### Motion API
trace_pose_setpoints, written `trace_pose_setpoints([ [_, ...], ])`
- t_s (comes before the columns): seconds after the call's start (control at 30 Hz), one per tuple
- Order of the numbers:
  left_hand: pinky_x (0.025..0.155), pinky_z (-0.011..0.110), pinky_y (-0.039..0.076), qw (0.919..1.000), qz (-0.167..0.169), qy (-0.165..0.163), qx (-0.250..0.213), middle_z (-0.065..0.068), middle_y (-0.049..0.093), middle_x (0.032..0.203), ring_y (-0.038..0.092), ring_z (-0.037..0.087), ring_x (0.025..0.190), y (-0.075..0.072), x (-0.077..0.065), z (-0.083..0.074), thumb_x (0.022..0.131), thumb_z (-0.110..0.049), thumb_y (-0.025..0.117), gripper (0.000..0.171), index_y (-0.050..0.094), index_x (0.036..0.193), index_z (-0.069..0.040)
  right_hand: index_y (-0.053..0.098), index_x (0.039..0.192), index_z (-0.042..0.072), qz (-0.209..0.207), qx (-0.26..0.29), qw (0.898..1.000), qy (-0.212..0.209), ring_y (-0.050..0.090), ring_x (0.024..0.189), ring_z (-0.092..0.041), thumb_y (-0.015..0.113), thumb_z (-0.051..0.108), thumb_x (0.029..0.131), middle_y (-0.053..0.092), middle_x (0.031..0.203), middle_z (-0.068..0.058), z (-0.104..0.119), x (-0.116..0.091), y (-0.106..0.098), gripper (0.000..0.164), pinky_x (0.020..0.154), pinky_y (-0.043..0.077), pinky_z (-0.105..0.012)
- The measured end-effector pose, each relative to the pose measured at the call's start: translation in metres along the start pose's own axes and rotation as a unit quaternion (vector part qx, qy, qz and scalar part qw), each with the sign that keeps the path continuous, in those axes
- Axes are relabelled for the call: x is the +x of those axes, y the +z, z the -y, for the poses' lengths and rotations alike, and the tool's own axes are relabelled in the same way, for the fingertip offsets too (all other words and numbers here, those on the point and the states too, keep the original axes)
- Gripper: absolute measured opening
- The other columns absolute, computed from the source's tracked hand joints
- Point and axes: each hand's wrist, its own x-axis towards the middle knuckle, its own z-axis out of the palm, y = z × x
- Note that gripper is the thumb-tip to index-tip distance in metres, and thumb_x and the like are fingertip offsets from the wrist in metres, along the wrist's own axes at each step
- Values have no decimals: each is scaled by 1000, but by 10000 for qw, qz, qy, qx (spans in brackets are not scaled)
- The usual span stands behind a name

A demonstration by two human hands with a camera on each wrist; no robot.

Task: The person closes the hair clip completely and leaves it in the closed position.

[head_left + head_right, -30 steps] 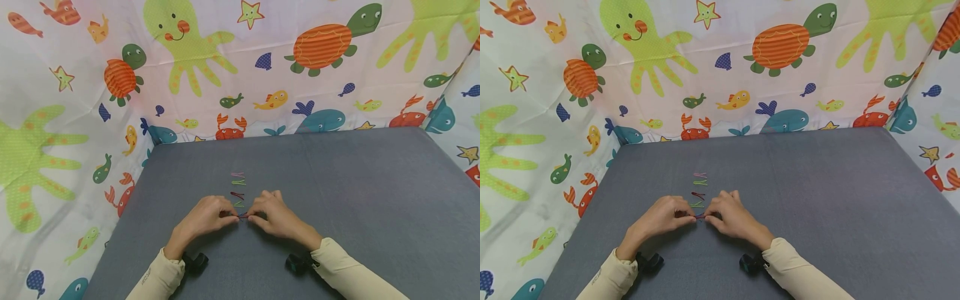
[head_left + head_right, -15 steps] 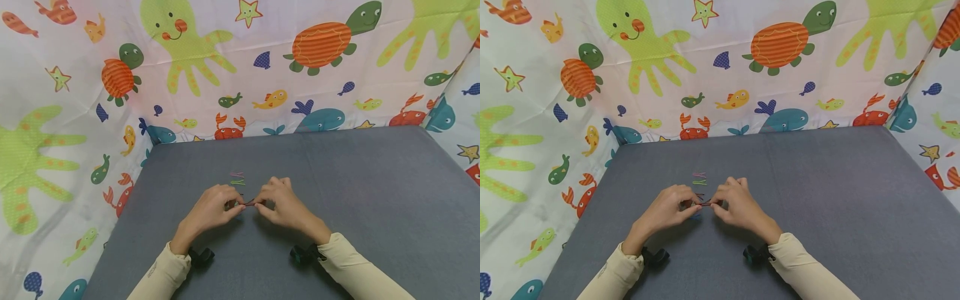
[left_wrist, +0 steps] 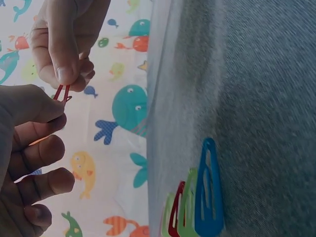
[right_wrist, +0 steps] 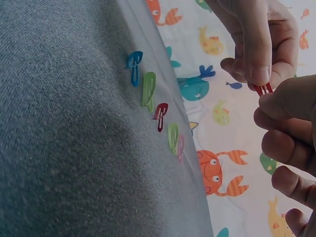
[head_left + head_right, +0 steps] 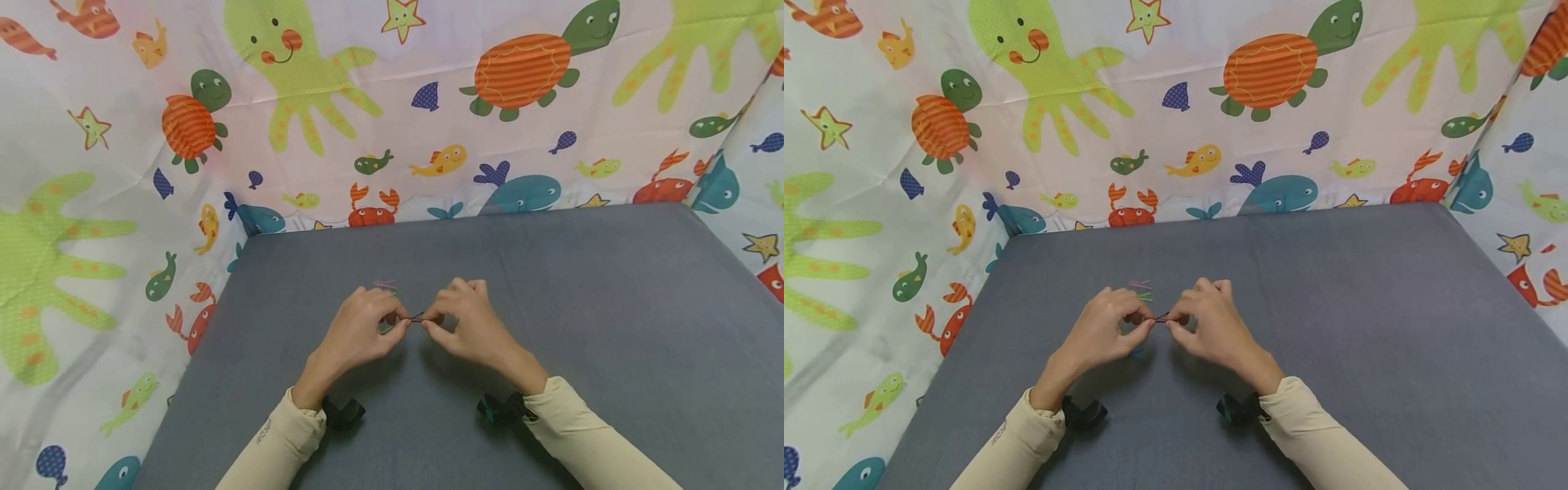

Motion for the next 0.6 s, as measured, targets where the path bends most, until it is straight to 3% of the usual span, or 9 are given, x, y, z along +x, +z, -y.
trace_pose_setpoints([
  [0.33, 66, 25, 37, 9997, -158, 105, -176, -11, 65, 74, 56, 7, 69, -1, 8, -6, 88, -17, 76, 6, 76, 84, -21, 66, 75, 19, -296, 30, 9994, 195, 49, 78, -14, 89, 19, 78, 63, 73, 8, -2, 0, -6, 23, 86, 28, -48],
  [0.43, 66, 25, 36, 9995, -190, 161, -208, -11, 65, 73, 55, 6, 69, -3, 10, -8, 88, -16, 76, 7, 76, 83, -20, 65, 82, 16, -305, 6, 9988, 376, 52, 84, -18, 89, 23, 78, 63, 80, 3, -2, 0, -8, 26, 87, 28, -50],
  [0.6, 66, 25, 36, 9994, -175, 221, -203, -10, 63, 73, 56, 8, 68, -4, 12, -8, 89, -16, 76, 7, 76, 84, -21, 76, 102, 15, -185, 88, 9984, 531, 52, 91, -18, 89, 26, 79, 67, 91, 2, -3, 0, -11, 28, 85, 27, -48],
])
